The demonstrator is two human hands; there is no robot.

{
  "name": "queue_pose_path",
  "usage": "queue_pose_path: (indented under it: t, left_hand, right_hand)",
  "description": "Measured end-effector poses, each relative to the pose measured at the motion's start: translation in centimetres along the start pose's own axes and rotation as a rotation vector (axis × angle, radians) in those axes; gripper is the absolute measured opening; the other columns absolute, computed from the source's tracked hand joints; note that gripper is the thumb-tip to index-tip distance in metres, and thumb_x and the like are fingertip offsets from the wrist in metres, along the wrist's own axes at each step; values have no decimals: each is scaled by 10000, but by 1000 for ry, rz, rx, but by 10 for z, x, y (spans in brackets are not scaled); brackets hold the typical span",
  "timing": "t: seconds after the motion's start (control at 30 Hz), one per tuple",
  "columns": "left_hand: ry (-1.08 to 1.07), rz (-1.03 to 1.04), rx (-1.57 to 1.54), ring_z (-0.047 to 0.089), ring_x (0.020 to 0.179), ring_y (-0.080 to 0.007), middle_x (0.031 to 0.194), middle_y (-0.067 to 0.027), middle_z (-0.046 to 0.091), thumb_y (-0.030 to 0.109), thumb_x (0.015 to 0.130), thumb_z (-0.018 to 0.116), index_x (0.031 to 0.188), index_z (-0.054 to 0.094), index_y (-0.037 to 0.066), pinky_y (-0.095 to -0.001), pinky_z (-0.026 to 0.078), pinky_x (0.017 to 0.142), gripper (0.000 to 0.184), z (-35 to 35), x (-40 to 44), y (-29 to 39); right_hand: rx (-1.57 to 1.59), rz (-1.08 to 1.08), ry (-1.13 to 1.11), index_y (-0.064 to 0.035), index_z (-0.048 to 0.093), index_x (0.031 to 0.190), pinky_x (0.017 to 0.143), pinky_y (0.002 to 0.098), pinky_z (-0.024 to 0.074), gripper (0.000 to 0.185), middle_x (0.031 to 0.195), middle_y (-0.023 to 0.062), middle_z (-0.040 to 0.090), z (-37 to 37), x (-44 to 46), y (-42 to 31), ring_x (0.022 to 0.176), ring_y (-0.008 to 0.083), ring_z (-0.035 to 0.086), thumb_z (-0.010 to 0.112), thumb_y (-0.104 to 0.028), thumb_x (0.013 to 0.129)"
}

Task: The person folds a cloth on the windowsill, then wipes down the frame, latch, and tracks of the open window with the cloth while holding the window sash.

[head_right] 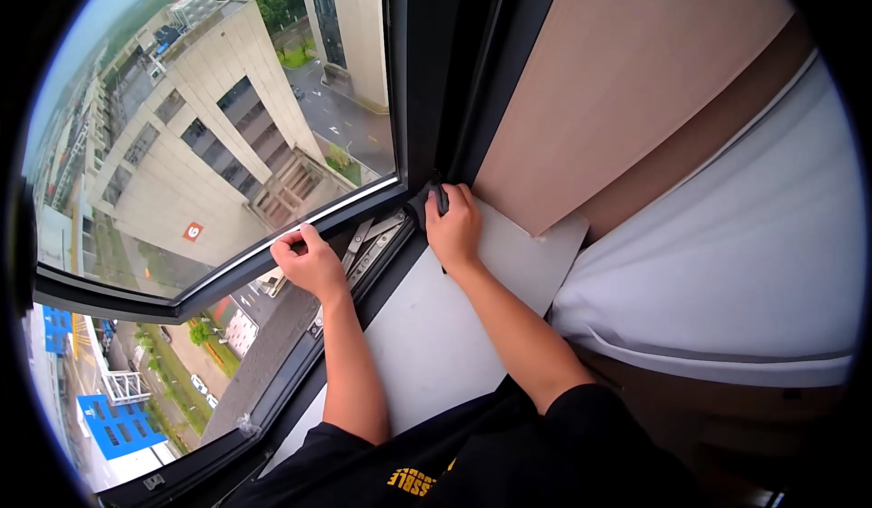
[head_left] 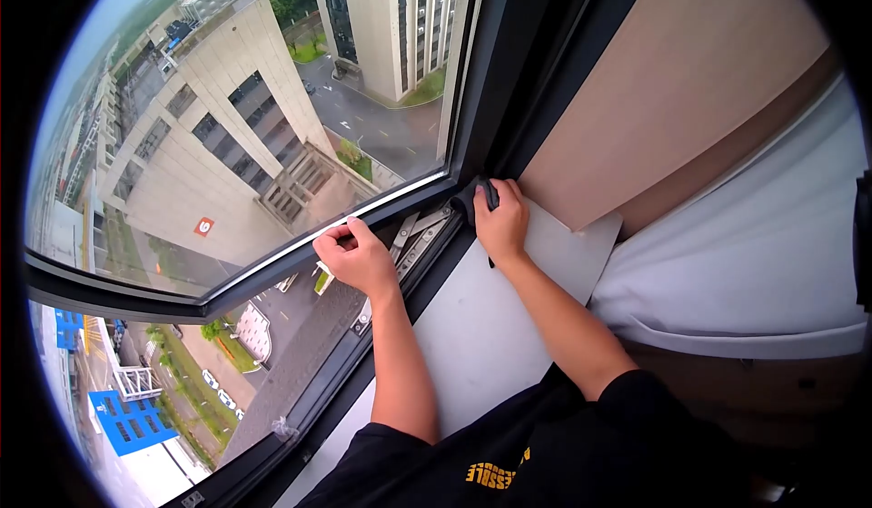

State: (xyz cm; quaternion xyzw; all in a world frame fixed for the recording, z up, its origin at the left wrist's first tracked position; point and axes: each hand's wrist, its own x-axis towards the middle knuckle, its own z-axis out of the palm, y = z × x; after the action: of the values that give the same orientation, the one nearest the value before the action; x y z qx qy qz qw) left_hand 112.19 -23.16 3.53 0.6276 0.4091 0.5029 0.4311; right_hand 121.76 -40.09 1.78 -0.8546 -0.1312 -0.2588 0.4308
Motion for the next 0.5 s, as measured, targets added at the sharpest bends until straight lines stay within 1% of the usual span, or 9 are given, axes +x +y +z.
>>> queue_pose_path:
  t: [0.07,0.17,0.27,0.3,0.4,0.43,0.47,0.5]
  left_hand:
    - [1,12,13,500,687,-153,951,-53,540,135,937,726,848,569,28,-314,452,650,209,-1,0,-1]
    - [7,2,2,500,699,-161,953,-60,538,137,936,721,849,570,28,-320,450,666,206,0,0,-4]
    - [8,-1,-1,505,707,-168,954,-67,538,132,930,719,847,567,27,-324,451,670,203,0,0,-2]
    - [15,10,2,504,704,-168,954,-66,538,131,930,718,845,565,27,-322,451,667,204,0,-1,-4]
    - [17,24,7,507,707,-171,951,-65,538,130,930,718,839,563,27,-324,453,667,207,1,0,-4]
    - [12,6,9,510,714,-175,949,-66,538,129,930,718,838,564,27,-328,454,672,207,0,0,-1]
    - [7,-11,13,513,721,-180,947,-66,538,129,930,719,837,564,27,-332,455,678,207,0,0,1]
    - [7,-8,7,514,721,-179,946,-65,538,129,929,720,838,565,27,-332,455,677,206,1,0,1]
  right_hand:
    - [-7,-38,24,9,705,1019,725,474,548,170,976,154,692,4,-5,-8,841,416,679,734,-138,939]
    - [103,-174,-108,11,701,1008,720,475,544,160,971,156,690,-5,-4,-4,836,415,676,731,-131,942]
    - [57,-58,-11,3,701,1006,720,474,544,147,971,149,688,-10,6,4,837,408,678,727,-132,953]
    - [4,-38,-11,-12,700,1026,724,470,548,150,976,139,687,-8,8,5,844,404,682,730,-144,961]
    - [37,-119,-30,-29,702,1037,727,456,557,154,971,127,687,3,-9,-8,846,399,686,742,-150,952]
    - [76,-184,-59,-37,702,1049,728,447,566,173,980,122,693,3,-14,-11,851,395,692,757,-157,936]
    - [93,-227,-135,-33,704,1045,728,446,571,176,993,118,699,-2,-12,-11,855,388,699,760,-154,929]
    - [74,-203,-117,-28,705,1040,727,449,571,172,998,119,701,-3,-8,-6,854,391,699,756,-151,930]
